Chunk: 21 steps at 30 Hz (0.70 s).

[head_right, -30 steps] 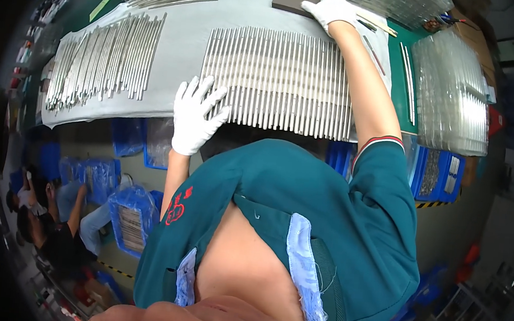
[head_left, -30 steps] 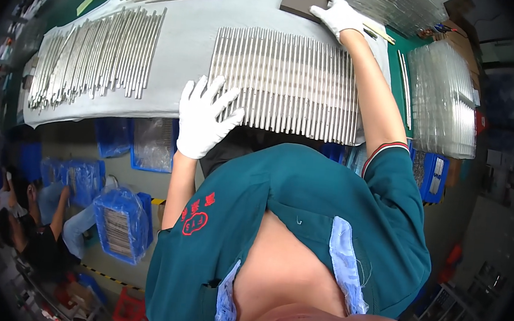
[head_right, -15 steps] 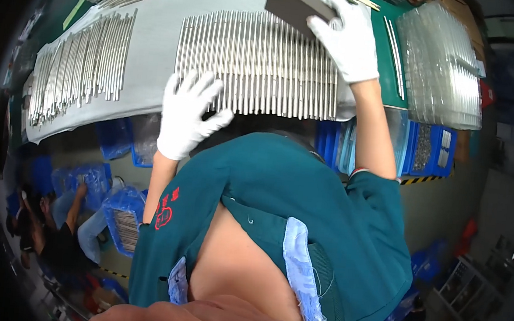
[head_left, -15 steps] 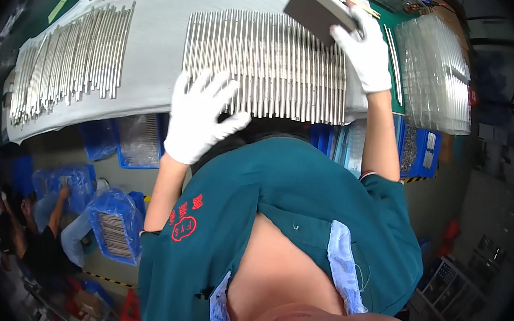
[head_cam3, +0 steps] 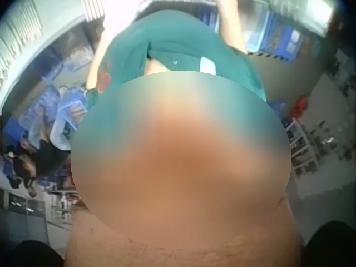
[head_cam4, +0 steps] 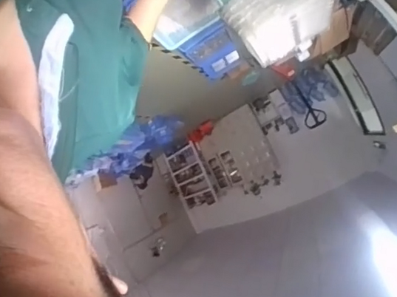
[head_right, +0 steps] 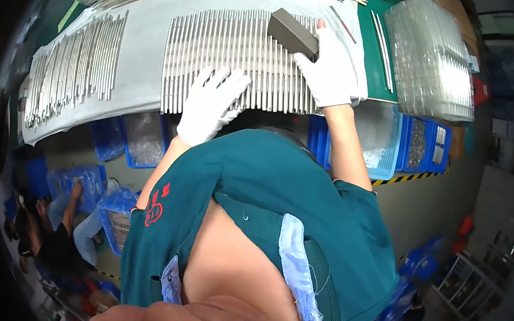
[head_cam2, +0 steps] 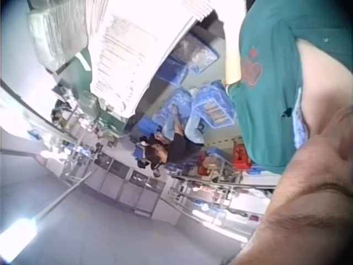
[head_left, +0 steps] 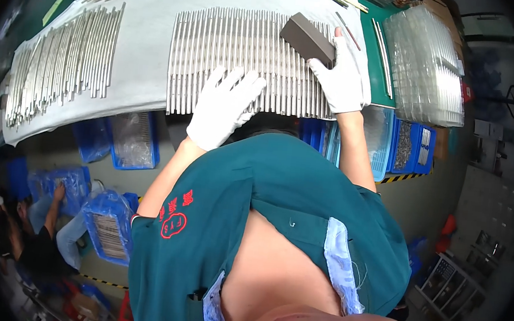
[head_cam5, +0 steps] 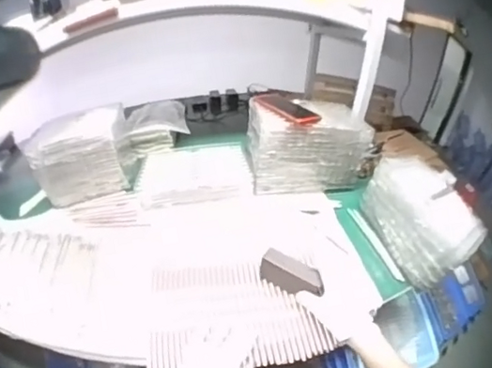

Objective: Sanding and sorting metal rods at a factory workbench.

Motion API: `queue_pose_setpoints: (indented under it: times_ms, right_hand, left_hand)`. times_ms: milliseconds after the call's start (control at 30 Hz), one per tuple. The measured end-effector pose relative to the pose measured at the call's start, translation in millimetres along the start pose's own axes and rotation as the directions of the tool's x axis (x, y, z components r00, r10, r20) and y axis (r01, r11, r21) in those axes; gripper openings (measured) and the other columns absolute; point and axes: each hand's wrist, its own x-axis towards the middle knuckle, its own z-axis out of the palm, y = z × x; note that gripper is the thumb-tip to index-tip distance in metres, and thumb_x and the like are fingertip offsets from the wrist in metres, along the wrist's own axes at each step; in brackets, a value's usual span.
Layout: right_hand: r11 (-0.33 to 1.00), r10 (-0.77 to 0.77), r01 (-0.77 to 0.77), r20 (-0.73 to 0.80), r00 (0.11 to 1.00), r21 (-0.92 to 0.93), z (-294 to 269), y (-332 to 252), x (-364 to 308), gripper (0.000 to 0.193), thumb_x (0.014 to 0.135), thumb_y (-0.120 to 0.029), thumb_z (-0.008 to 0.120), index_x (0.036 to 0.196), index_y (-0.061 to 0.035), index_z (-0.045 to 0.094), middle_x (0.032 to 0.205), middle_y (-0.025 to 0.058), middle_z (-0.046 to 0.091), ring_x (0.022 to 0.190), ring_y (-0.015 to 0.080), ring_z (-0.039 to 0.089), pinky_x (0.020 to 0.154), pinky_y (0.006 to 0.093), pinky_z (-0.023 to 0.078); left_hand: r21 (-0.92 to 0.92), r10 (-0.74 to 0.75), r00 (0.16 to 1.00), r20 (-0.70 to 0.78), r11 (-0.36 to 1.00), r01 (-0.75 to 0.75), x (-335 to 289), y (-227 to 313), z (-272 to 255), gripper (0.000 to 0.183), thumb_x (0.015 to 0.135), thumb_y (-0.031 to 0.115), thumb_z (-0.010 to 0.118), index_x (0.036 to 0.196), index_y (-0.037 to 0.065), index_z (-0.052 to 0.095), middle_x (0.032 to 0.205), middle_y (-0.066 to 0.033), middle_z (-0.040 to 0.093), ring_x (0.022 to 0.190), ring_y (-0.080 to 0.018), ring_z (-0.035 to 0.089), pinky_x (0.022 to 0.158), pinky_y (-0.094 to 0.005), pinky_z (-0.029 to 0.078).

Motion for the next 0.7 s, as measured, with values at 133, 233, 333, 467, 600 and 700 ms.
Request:
queue_pose_setpoints:
  times_ms: [133, 233, 333, 467, 600, 700]
  right_hand:
    - [0.998, 0.067, -0.067, -0.01, 0.998, 0.019, 8, 4, -1, 0.083, 0.083, -0.023, 0.08, 0.153, -0.0004, 0.041, 0.145, 0.0229, 0.056, 0.133, 0.0351, 0.054, 0.114, 0.0388, 0.04]
    - [0.992, -0.044, 0.033, 0.087, 0.995, 0.124, 2, 7, 3, 0.073, 0.082, -0.022, 0.078, 0.149, -0.008, 0.051, 0.131, 0.0196, 0.065, 0.119, 0.0348, 0.062, 0.106, 0.0394, 0.046]
    - [0.995, -0.096, 0.092, 0.12, 0.988, 0.037, -12, 5, 12, 0.064, 0.085, -0.022, 0.076, 0.146, -0.0142, 0.056, 0.126, 0.0178, 0.067, 0.116, 0.0334, 0.064, 0.103, 0.0388, 0.048]
    - [0.978, -0.083, 0.007, 0.356, 0.931, 0.21, -7, -22, 30, 0.057, 0.088, -0.027, 0.075, 0.142, -0.0166, 0.06, 0.132, 0.0139, 0.066, 0.122, 0.0276, 0.061, 0.107, 0.0371, 0.045]
    - [0.938, -0.308, 0.186, 0.457, 0.834, 0.292, 15, -49, 51, 0.053, 0.091, -0.026, 0.072, 0.142, -0.0155, 0.06, 0.142, 0.01, 0.062, 0.134, 0.0262, 0.054, 0.114, 0.0365, 0.041]
    - [0.99, -0.122, 0.054, 0.574, 0.81, 0.134, 8, -42, 59, 0.054, 0.091, -0.022, 0.072, 0.142, -0.0126, 0.059, 0.142, 0.0111, 0.061, 0.134, 0.0263, 0.054, 0.114, 0.0368, 0.04]
  left_hand:
    - [-0.015, 0.032, 0.998, -0.052, 0.999, -0.033, -6, -4, 5, 0.061, 0.075, 0.022, 0.082, 0.132, 0.011, 0.063, 0.129, -0.0085, 0.066, 0.122, -0.0291, 0.059, 0.111, -0.0483, 0.039]
    - [-0.014, 0.068, 0.996, -0.06, 0.997, -0.069, -6, -5, 6, 0.051, 0.08, 0.026, 0.08, 0.126, 0.01, 0.066, 0.126, -0.0095, 0.066, 0.116, -0.0295, 0.061, 0.106, -0.0465, 0.044]
    - [-0.117, 0.093, 0.989, -0.112, 0.988, -0.106, -2, -5, 2, 0.044, 0.08, 0.026, 0.078, 0.119, 0.008, 0.067, 0.12, -0.0103, 0.066, 0.106, -0.0303, 0.063, 0.096, -0.0439, 0.049]
    - [-0.257, 0.036, 0.999, 0.023, 0.966, -0.029, 2, -5, -5, 0.038, 0.08, 0.025, 0.077, 0.11, 0.004, 0.066, 0.11, -0.0119, 0.064, 0.093, -0.0319, 0.06, 0.084, -0.0443, 0.049]
    - [-0.287, 0.027, 0.995, 0.091, 0.958, 0.0, 6, -3, -5, 0.036, 0.076, 0.02, 0.079, 0.103, 0.002, 0.065, 0.102, -0.0151, 0.062, 0.082, -0.0336, 0.055, 0.075, -0.0454, 0.048]
    - [-0.362, 0.027, 0.995, -0.096, 0.93, -0.06, 6, -2, -3, 0.03, 0.077, 0.019, 0.078, 0.098, 0.002, 0.064, 0.103, -0.0162, 0.062, 0.082, -0.0345, 0.055, 0.075, -0.0443, 0.048]
